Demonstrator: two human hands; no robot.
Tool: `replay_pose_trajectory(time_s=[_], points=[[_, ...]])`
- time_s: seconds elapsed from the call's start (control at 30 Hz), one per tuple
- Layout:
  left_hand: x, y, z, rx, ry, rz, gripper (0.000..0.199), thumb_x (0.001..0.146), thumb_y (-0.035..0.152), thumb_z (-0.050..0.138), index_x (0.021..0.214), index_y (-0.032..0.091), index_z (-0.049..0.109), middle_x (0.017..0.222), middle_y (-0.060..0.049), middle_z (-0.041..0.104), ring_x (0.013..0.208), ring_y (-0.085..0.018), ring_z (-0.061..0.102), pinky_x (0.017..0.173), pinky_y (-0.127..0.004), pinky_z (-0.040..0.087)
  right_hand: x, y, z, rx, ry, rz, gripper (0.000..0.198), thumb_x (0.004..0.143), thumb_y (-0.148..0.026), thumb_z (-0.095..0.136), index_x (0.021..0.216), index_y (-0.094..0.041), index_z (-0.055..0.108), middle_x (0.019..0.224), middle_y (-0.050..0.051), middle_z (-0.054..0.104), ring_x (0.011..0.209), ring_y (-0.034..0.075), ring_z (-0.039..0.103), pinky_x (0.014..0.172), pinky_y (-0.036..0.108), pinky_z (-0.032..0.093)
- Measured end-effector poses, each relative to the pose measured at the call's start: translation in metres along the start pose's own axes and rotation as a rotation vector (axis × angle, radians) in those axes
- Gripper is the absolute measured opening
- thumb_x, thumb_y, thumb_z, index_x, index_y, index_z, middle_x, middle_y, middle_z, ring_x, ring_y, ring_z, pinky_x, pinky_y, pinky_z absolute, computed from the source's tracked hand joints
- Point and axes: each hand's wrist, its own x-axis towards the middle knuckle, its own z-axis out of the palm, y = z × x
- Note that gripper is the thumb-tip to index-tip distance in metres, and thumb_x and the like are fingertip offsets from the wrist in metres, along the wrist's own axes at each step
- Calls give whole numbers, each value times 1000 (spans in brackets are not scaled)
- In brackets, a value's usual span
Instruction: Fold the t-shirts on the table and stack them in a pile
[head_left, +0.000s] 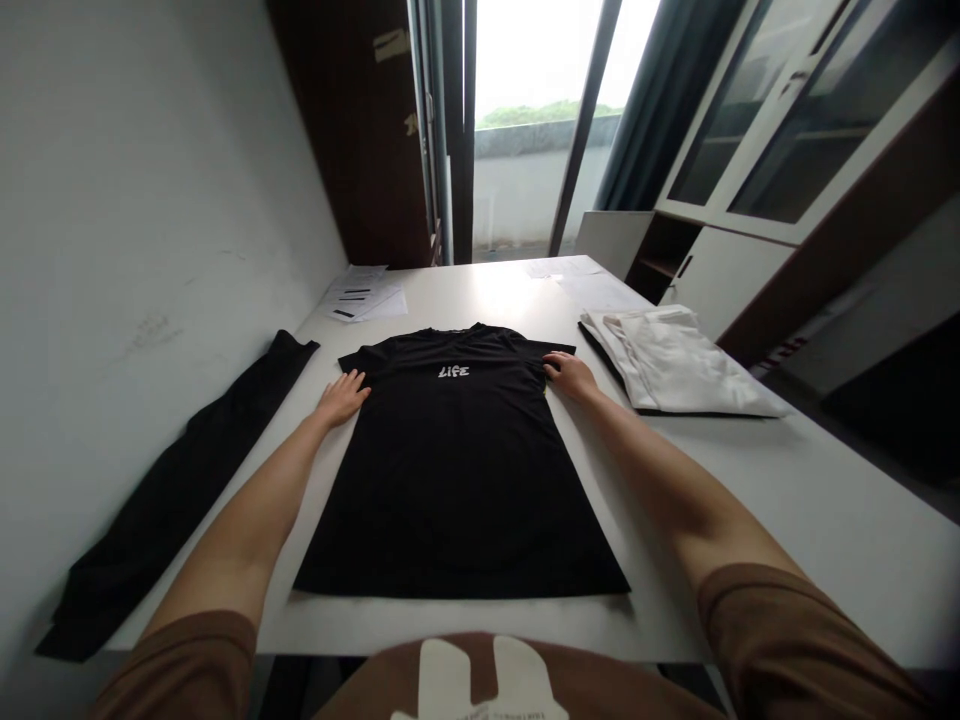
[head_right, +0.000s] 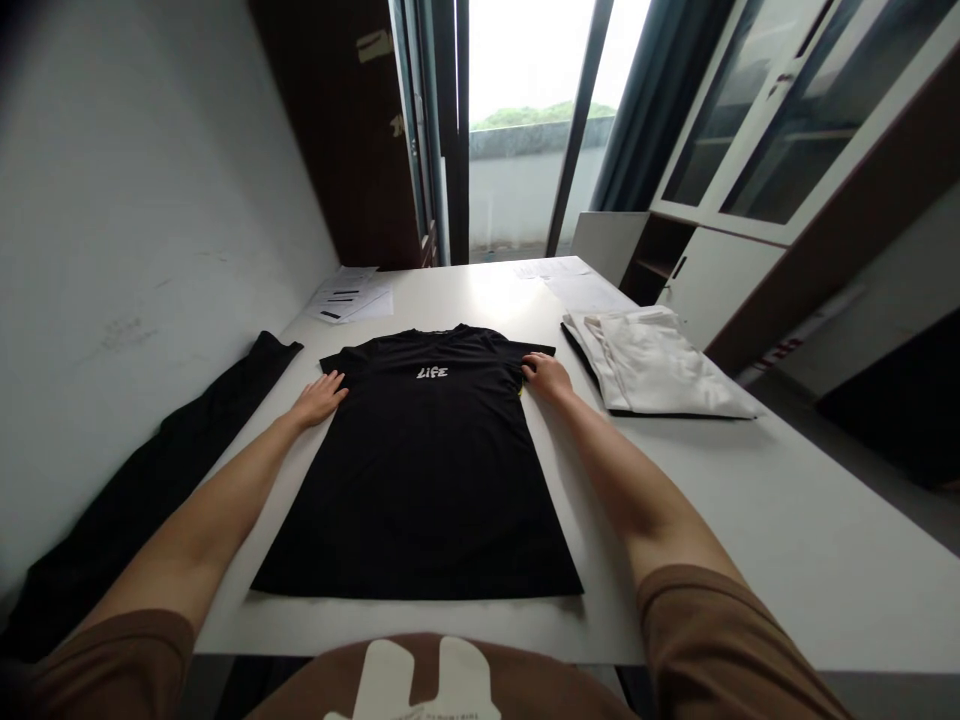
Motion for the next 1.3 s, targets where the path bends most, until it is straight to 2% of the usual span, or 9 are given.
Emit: replay_pose_trajectory(time_s=[0.2, 0.37, 0.47, 0.63, 0.73, 0.83, 1.0, 1.2, 1.3], points=[[-25, 15, -3, -34, 35, -99, 70, 104, 58, 21, 163, 19, 28, 170, -10, 20, 157, -30, 17, 124, -53, 20, -25, -6, 0, 20, 18, -21, 32, 97, -29, 57, 124, -23, 74, 137, 6, 64, 125, 25, 58, 109, 36, 43], [-49, 47, -20, -29, 258, -113, 59, 102, 41, 39, 155, 15, 43, 162, -15, 39, 150, -30, 34, 123, -47, 26, -28, -8, -1, 13, 38, -12, 33, 96, -28, 58, 125, -24, 73, 135, 7, 65, 125, 25, 57, 110, 37, 43], [-71, 99, -33, -75, 289, 213, 49, 100, 36, 47, 144, 17, 55, 154, -12, 50, 144, -28, 42, 123, -42, 30, -26, -9, -2, 16, 28, -2, 33, 96, -29, 57, 125, -25, 73, 137, 7, 64, 127, 25, 56, 110, 38, 42], [-142, 223, -46, -226, 77, 941, 41, 99, 38, 57, 137, 26, 60, 140, -7, 60, 130, -23, 55, 113, -37, 41, -28, -13, -7, 13, 2, 11, 35, 99, -32, 54, 128, -25, 71, 140, 6, 62, 132, 25, 52, 113, 38, 39], [-192, 285, -47, -164, 41, 1130, 45, 95, 55, 61, 127, 23, 63, 118, -9, 66, 107, -24, 64, 93, -37, 50, -29, -15, -9, -1, -16, 15, 35, 100, -32, 53, 129, -25, 71, 140, 5, 61, 130, 25, 53, 112, 37, 40], [-225, 324, -44, -74, 72, 1224, 55, 89, 68, 64, 115, 19, 64, 106, -10, 67, 94, -26, 65, 79, -39, 50, -30, -18, -11, -8, -13, 0, 35, 99, -31, 54, 129, -24, 71, 138, 6, 63, 126, 24, 56, 111, 35, 40], [-233, 346, -37, -13, -28, 1292, 12, 96, 31, 58, 98, 20, 61, 96, -6, 70, 86, -22, 68, 70, -35, 49, -30, -22, -13, -11, -8, 3, 34, 99, -31, 54, 127, -25, 72, 136, 6, 64, 125, 25, 56, 110, 36, 40], [-234, 341, -42, -343, -226, 1184, 12, 100, 33, 54, 109, 24, 57, 104, -1, 70, 93, -17, 69, 76, -27, 50, -28, -23, -14, -18, 1, 37, 35, 97, -30, 53, 126, -26, 72, 133, 5, 66, 125, 26, 56, 108, 39, 42], [-230, 335, -46, -426, -243, 1135, 16, 100, 34, 57, 113, 25, 59, 106, -1, 68, 95, -16, 67, 82, -25, 51, -28, -23, -14, -18, 26, 63, 34, 99, -32, 50, 122, -26, 74, 129, 6, 68, 122, 27, 58, 106, 40, 42]])
